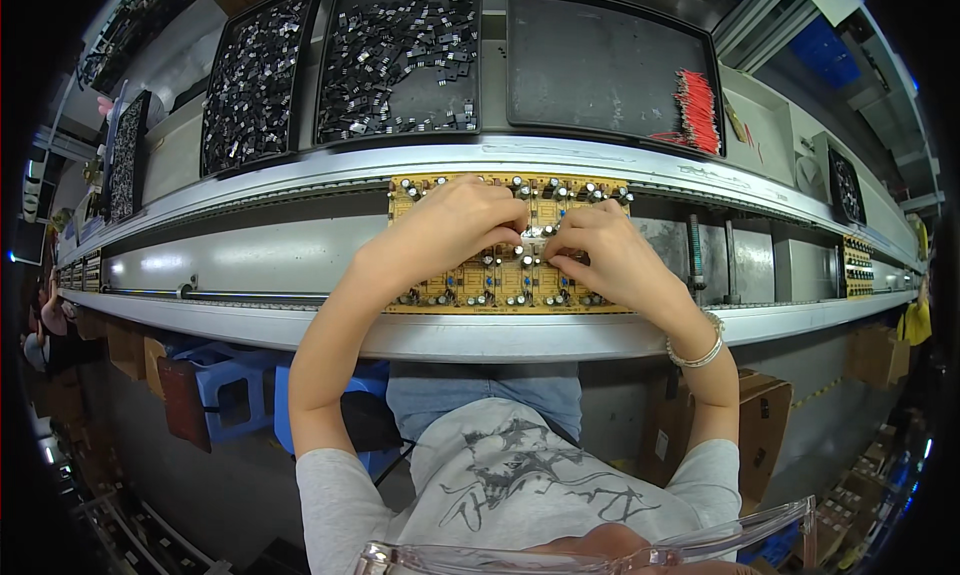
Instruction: Assembling small electronic components onto a circuit board at a manual production station.
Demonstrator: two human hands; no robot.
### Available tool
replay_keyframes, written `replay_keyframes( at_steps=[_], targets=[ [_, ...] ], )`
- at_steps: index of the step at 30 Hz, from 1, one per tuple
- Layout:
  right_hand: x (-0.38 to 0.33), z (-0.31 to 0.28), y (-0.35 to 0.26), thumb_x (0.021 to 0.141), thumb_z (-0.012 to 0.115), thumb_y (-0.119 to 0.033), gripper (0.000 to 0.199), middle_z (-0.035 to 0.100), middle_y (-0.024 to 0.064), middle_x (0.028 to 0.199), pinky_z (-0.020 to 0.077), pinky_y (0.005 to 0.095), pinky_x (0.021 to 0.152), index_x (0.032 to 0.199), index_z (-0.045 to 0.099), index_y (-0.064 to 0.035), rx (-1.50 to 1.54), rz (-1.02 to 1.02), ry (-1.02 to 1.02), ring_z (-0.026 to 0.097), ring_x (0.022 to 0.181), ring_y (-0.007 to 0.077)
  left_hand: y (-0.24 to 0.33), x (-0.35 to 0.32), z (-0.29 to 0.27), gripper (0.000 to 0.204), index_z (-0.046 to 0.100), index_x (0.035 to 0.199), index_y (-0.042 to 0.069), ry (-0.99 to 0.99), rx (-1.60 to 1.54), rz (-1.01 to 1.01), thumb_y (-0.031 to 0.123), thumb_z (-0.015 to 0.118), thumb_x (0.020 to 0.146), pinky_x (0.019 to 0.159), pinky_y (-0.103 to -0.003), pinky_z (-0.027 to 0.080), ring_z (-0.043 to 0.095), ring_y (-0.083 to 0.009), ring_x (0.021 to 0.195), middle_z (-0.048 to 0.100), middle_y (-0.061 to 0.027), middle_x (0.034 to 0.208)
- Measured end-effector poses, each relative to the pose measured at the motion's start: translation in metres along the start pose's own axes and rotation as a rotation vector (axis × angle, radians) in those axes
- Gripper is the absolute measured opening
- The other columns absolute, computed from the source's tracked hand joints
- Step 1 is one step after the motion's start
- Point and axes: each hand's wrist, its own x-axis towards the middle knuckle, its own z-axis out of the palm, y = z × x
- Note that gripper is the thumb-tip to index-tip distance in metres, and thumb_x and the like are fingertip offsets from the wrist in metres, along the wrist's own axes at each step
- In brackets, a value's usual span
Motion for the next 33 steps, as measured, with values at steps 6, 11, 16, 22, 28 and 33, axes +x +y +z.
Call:
replay_keyframes(
  at_steps=[6, 11, 16, 22, 28, 33],
  targets=[
    [-0.001, 0.005, 0.002, 0.073, 0.070, -0.008, 0.009, 0.056, 0.0028, 0.079, 0.0379, 0.0315, 0.077, 0.079, 0.065, -0.0076, -0.062, -0.043, 0.082, 0.051, 0.077, 0.0216, 0.000, -0.002, 0.003, 0.010, 0.061, 0.083, 0.003, 0.045, 0.022, 0.058, 0.010, 0.065, 0.077, 0.072, -0.040, 0.047, 0.061, -0.0307, 0.078, 0.062, -0.0113, 0.078],
    [-0.001, 0.006, 0.001, 0.073, 0.070, -0.008, 0.009, 0.055, 0.0031, 0.080, 0.0380, 0.0320, 0.078, 0.080, 0.064, -0.0079, -0.081, -0.076, 0.101, 0.051, 0.079, 0.0218, -0.002, -0.004, 0.006, 0.010, 0.061, 0.085, 0.005, -0.006, 0.008, 0.021, 0.012, 0.064, 0.079, 0.081, -0.037, 0.044, 0.058, -0.0273, 0.081, 0.062, -0.0077, 0.080],
    [-0.004, 0.005, 0.001, 0.073, 0.070, -0.008, 0.011, 0.055, 0.0027, 0.079, 0.0378, 0.0332, 0.080, 0.082, 0.063, -0.0079, -0.077, -0.087, 0.066, 0.052, 0.081, 0.0212, 0.002, -0.004, 0.009, 0.010, 0.062, 0.084, 0.006, -0.074, 0.042, 0.002, 0.013, 0.064, 0.078, 0.083, -0.035, 0.044, 0.058, -0.0264, 0.083, 0.063, -0.0071, 0.080],
    [-0.005, -0.009, -0.002, 0.074, 0.070, -0.013, 0.020, 0.056, 0.0038, 0.079, 0.0373, 0.0346, 0.083, 0.092, 0.062, -0.0073, 0.037, -0.003, 0.174, 0.055, 0.078, 0.0202, 0.005, -0.004, 0.021, 0.010, 0.064, 0.083, 0.008, -0.029, 0.189, 0.140, 0.016, 0.066, 0.077, 0.083, -0.036, 0.044, 0.058, -0.0246, 0.085, 0.062, -0.0056, 0.079],
    [-0.005, -0.013, -0.001, 0.074, 0.071, -0.011, 0.026, 0.061, 0.0025, 0.080, 0.0374, 0.0348, 0.088, 0.099, 0.063, -0.0075, -0.012, -0.014, 0.278, 0.057, 0.083, 0.0196, 0.004, -0.002, 0.022, 0.023, 0.060, 0.098, 0.005, -0.080, 0.197, 0.125, 0.015, 0.066, 0.078, 0.083, -0.037, 0.045, 0.060, -0.0265, 0.082, 0.062, -0.0086, 0.079],
    [-0.005, -0.011, 0.003, 0.075, 0.068, -0.012, 0.024, 0.058, 0.0036, 0.082, 0.0368, 0.0358, 0.087, 0.098, 0.062, -0.0067, -0.014, -0.084, 0.366, 0.055, 0.081, 0.0205, 0.007, 0.000, 0.026, 0.040, 0.045, 0.115, 0.000, 0.008, 0.337, 0.185, 0.008, 0.061, 0.078, 0.080, -0.037, 0.044, 0.063, -0.0249, 0.070, 0.061, -0.0100, 0.066]
  ],
)
